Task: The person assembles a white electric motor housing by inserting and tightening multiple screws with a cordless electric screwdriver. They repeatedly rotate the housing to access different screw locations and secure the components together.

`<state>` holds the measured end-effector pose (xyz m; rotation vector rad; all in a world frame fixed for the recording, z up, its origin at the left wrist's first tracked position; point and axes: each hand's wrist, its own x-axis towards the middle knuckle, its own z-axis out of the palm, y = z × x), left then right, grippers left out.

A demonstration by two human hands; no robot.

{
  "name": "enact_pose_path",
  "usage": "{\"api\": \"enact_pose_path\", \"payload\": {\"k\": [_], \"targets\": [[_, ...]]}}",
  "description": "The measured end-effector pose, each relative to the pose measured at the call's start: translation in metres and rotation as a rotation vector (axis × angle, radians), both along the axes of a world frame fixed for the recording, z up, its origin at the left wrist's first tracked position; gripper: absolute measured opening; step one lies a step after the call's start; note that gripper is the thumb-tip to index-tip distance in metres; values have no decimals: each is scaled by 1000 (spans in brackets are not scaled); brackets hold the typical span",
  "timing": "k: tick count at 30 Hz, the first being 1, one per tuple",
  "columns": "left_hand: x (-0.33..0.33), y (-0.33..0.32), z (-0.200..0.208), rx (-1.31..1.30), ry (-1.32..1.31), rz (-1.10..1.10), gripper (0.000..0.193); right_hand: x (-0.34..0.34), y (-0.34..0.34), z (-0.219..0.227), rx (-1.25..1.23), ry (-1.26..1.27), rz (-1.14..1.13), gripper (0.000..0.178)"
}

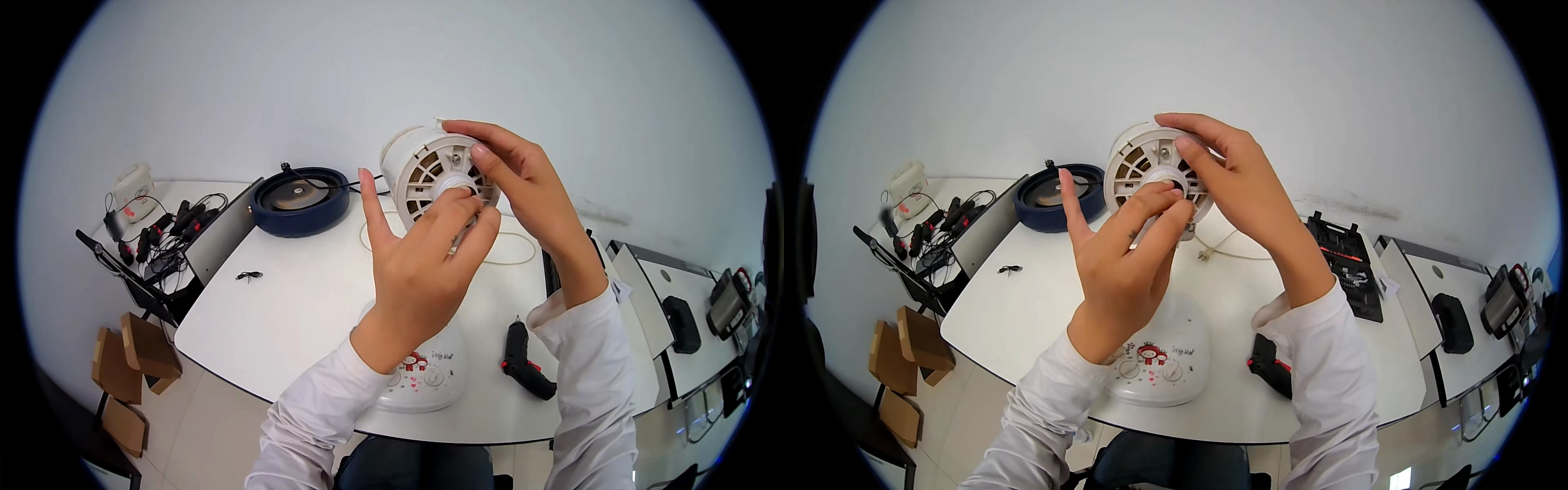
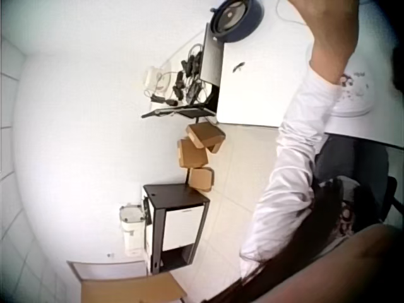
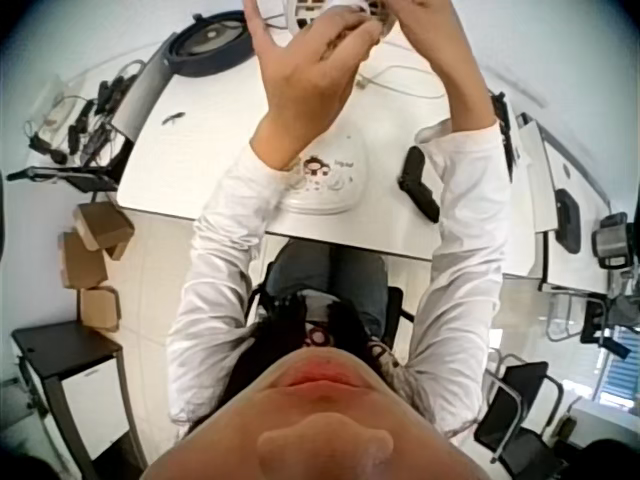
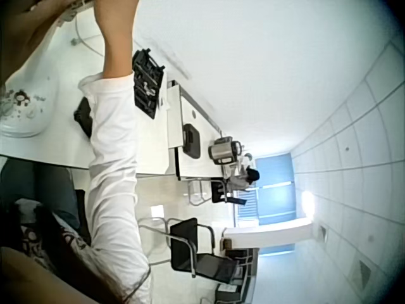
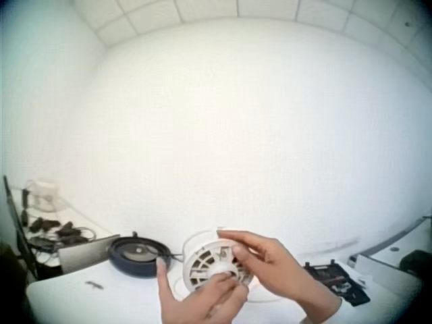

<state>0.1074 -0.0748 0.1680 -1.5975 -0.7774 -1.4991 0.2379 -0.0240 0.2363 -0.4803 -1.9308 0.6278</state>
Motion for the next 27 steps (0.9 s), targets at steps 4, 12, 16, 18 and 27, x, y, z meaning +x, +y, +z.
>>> {"api": "enact_pose_path", "payload": {"k": [4, 12, 16, 18, 27], "targets": [[-3, 2, 0, -8, 13, -9, 16, 1, 4, -3, 60, -36, -32, 29], [-10, 9, 2, 121, 82, 31, 16, 8, 5, -11, 110, 9, -52, 37], [-18, 16, 0, 149, 117, 64, 17, 46, -17, -29, 175, -76, -235, 43], [-21, 20, -1, 191, 138, 78, 19, 82, -37, -53, 130, -308, -328, 43], [-17, 17, 1, 169, 75, 69, 17, 157, -104, -225, -257, -1041, -574, 77]]}}
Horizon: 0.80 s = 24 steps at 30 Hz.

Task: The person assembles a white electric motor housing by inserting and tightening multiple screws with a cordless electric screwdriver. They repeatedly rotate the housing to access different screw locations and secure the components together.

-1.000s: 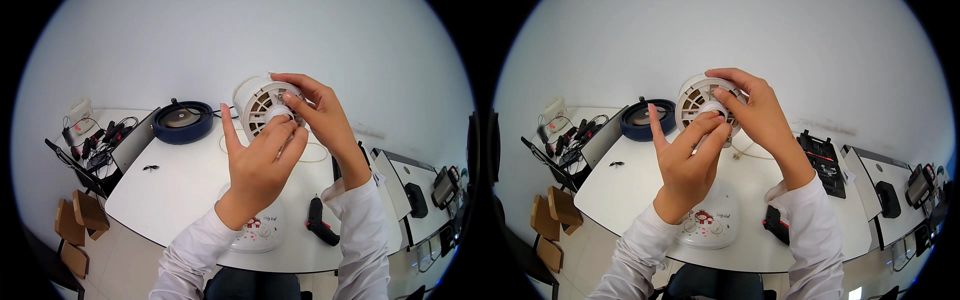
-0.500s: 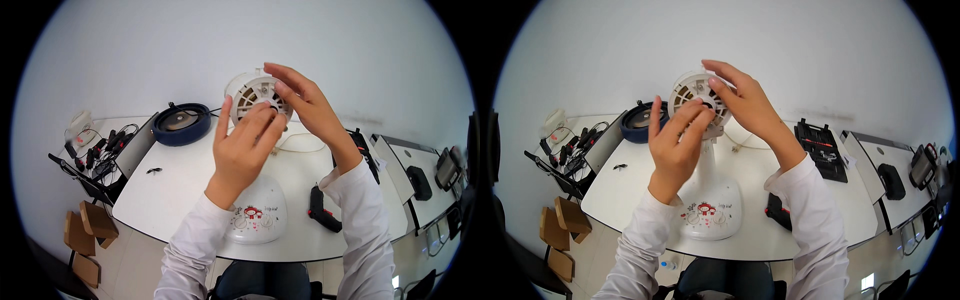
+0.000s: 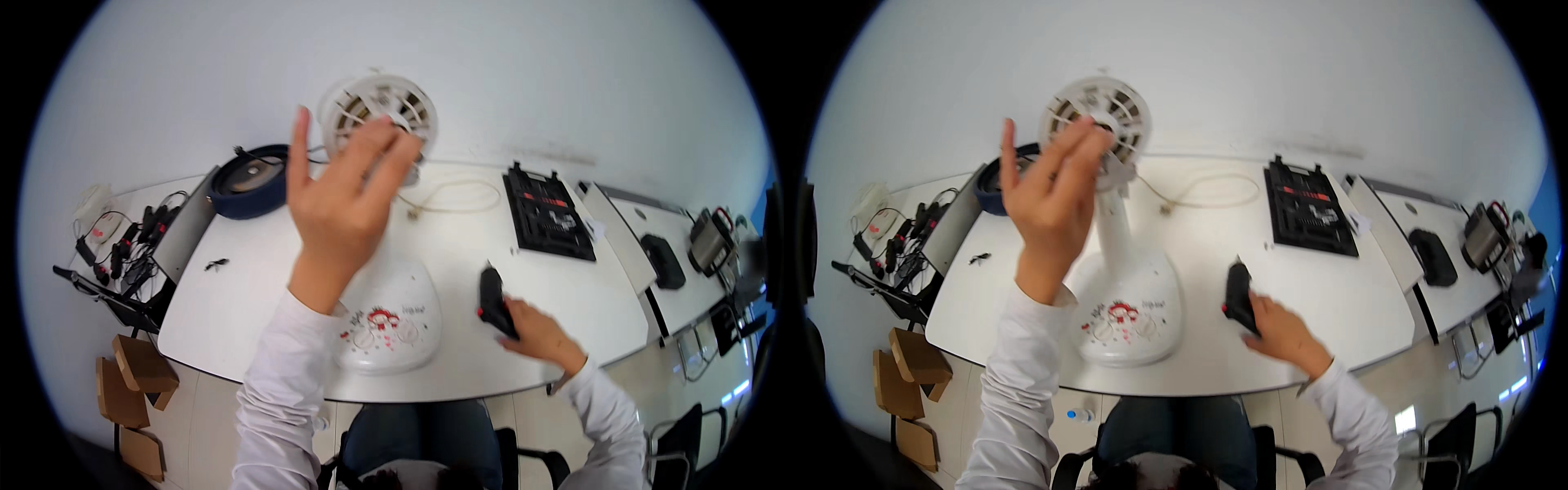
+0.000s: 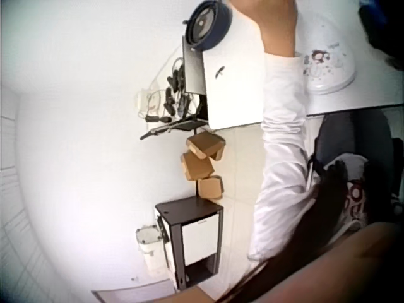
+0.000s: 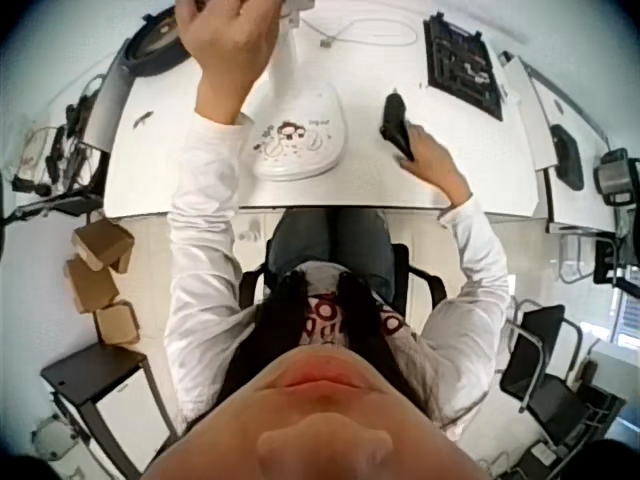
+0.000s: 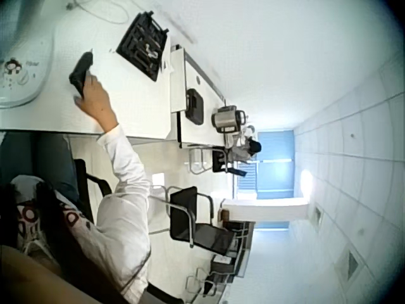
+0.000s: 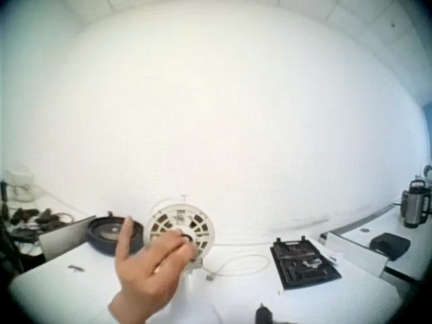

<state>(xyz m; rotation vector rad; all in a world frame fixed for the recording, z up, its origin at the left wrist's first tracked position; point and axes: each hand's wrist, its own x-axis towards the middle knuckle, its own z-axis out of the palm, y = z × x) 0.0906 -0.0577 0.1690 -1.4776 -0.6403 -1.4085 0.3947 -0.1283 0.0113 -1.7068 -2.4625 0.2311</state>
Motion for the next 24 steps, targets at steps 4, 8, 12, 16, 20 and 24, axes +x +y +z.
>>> {"api": "enact_pose_path", "payload": {"k": [4, 8, 12, 16, 20, 24], "targets": [[5, -6, 0, -69, 9, -71, 21, -16, 1, -39, 204, -43, -197, 76], [2, -8, 2, -93, 8, -67, 19, -17, 17, -43, 329, 91, -264, 61], [5, -7, 5, -64, 0, -71, 15, -8, 20, -15, 286, 607, -349, 34], [5, -6, 4, -8, -13, -40, 11, -46, -11, 67, 230, 1287, -148, 26], [1, -4, -1, -35, -14, -42, 15, -75, -16, 126, 309, 1306, 312, 45], [0, -7, -1, -79, 24, -73, 24, -97, -11, 164, 386, 1032, 145, 37]]}}
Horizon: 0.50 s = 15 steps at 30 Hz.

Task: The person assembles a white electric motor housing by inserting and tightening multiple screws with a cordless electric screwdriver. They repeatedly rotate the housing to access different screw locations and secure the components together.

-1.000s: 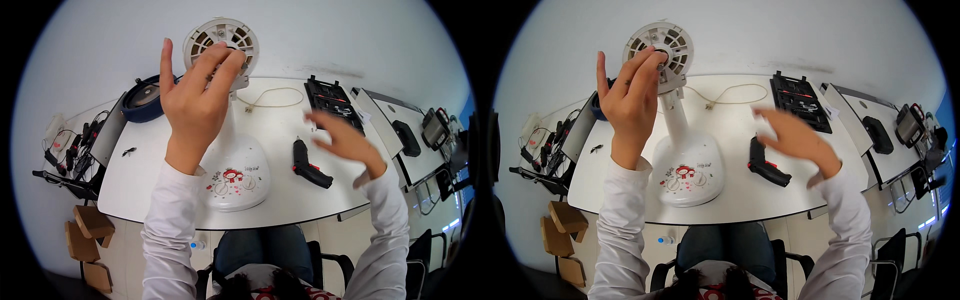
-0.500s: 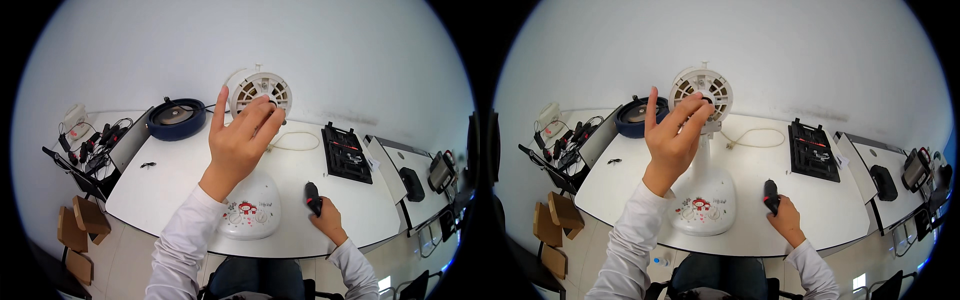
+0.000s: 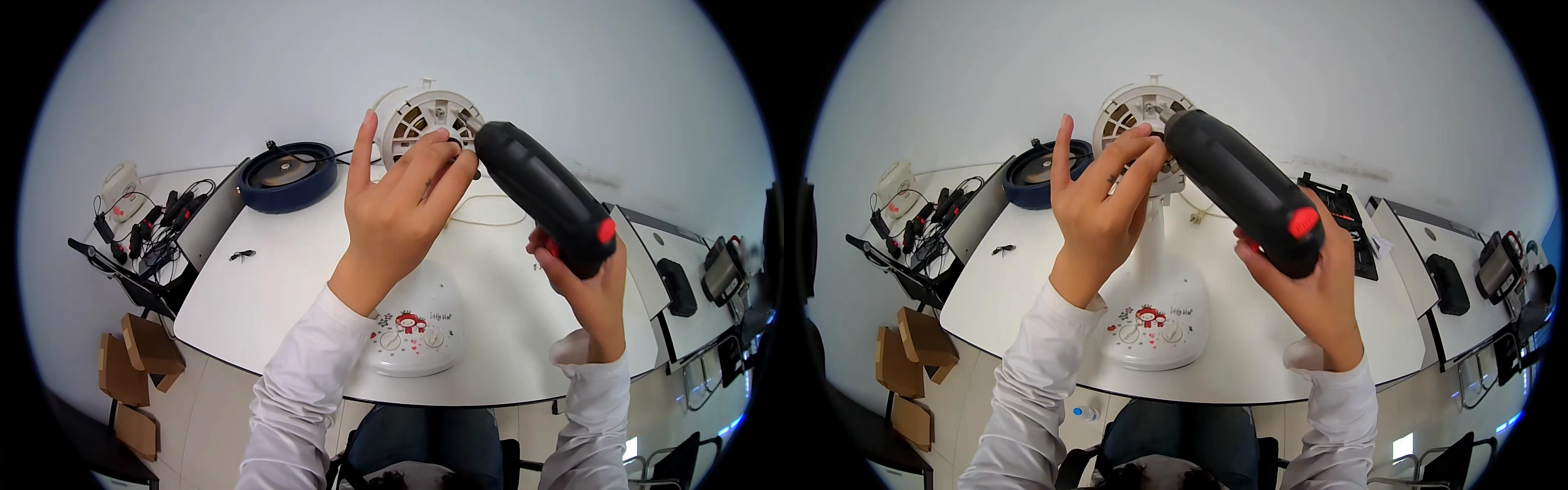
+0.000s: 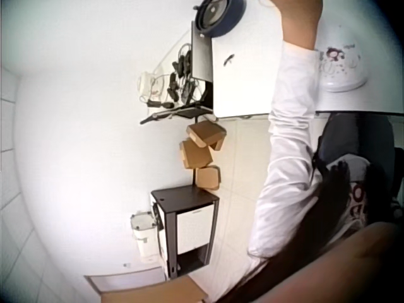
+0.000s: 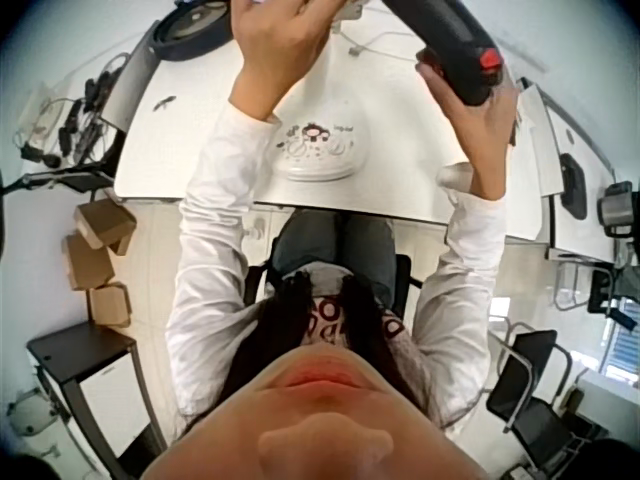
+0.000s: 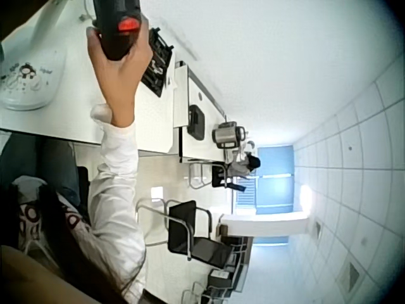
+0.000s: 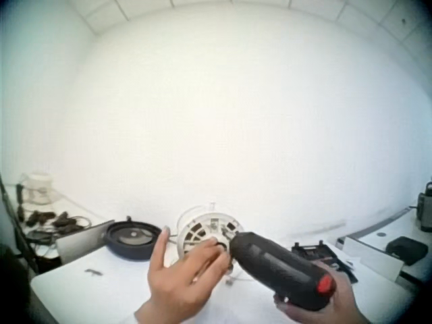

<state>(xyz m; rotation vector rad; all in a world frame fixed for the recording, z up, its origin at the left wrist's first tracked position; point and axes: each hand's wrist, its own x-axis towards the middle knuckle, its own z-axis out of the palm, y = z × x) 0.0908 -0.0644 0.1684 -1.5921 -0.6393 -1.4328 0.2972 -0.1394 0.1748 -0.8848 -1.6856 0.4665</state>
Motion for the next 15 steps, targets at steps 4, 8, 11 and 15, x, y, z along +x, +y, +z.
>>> {"api": "enact_pose_path", "payload": {"k": [4, 8, 11, 15], "targets": [[2, 0, 2, 31, -22, 6, 18, -1, 12, 1, 2, 4, 24, 32], [1, 2, 2, 47, -31, 22, 17, 2, 15, 1, -22, 63, 52, 30], [1, 1, -2, -7, -14, -16, 28, 5, 15, 6, -56, 43, 58, 28], [-1, 0, -3, -31, -10, -34, 33, 5, 22, 9, -84, 16, 69, 26]]}}
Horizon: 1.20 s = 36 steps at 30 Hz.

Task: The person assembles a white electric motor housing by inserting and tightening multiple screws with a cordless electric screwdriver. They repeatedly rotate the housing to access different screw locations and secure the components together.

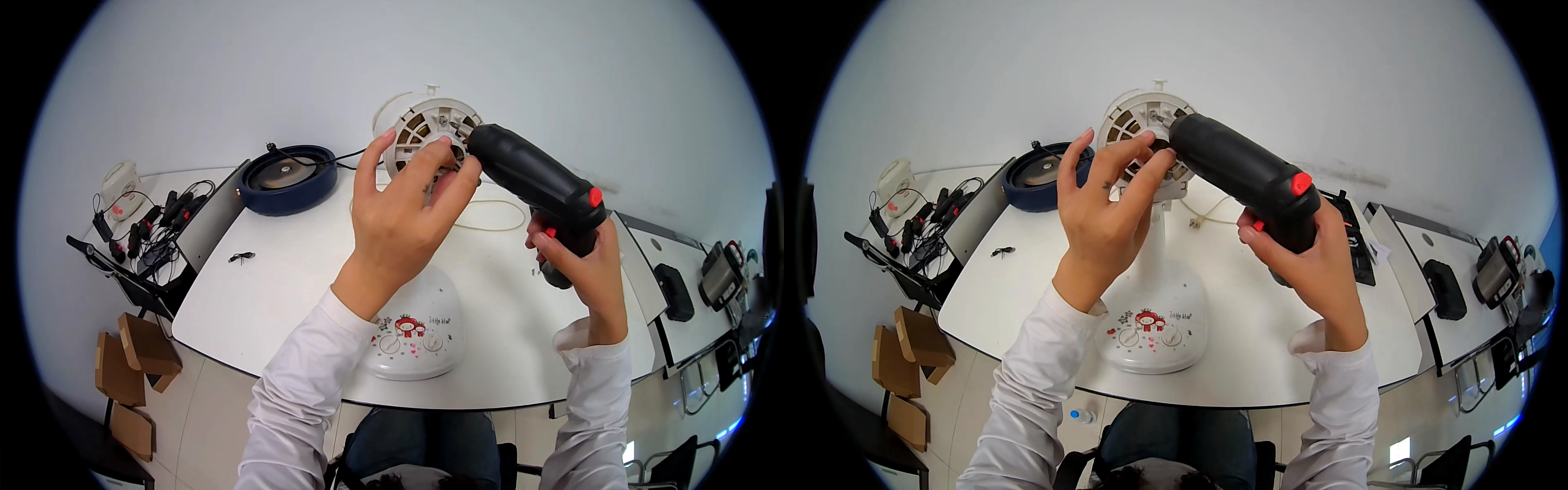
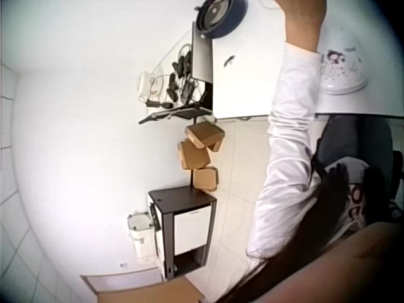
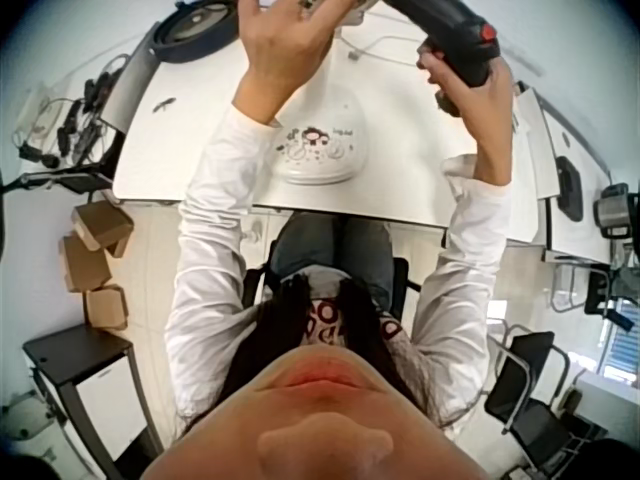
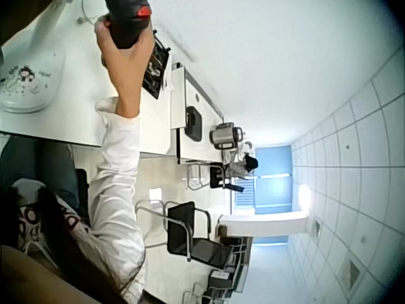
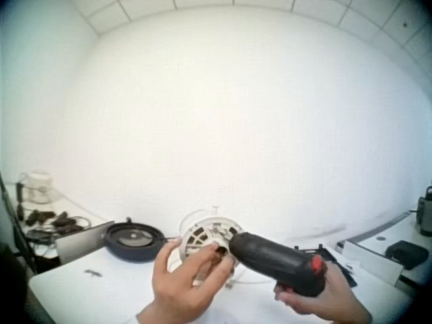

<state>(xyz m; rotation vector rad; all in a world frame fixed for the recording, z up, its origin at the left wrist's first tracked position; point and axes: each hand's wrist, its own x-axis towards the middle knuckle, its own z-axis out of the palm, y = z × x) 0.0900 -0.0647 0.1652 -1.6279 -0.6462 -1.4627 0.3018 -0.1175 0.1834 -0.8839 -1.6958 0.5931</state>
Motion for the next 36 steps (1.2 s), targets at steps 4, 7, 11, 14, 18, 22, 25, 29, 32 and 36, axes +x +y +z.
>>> {"api": "enact_pose_path", "payload": {"k": [4, 7, 11, 14, 18, 22, 25, 29, 32, 36], "targets": [[1, 0, 1, 5, 8, 5, 31, 0, 3, -3, -16, 19, 11, 26], [1, 0, 2, 17, 2, 7, 30, -3, 4, -3, -25, 27, 17, 27], [1, 1, 2, 27, -4, 0, 31, -5, 5, -4, -19, 24, 5, 28], [2, 1, 2, 33, -4, 9, 28, -6, 5, -5, 1, 32, 3, 28], [2, 2, 2, 37, -8, -2, 23, -9, 0, 0, -27, 3, -45, 28], [3, 0, 4, 48, -9, -6, 19, -12, -8, 11, -3, -47, -76, 30], [5, 0, 3, 34, -27, -31, 22, -13, -15, 27, -26, -111, -125, 33], [5, 2, 1, 61, -9, -63, 27, -15, -21, 36, -9, -179, -172, 38], [7, 1, 1, 42, -26, -80, 30, -15, -20, 36, 31, -210, -185, 40], [9, 1, 1, 73, -32, -49, 28, -14, -20, 38, 41, -219, -176, 41]]}}
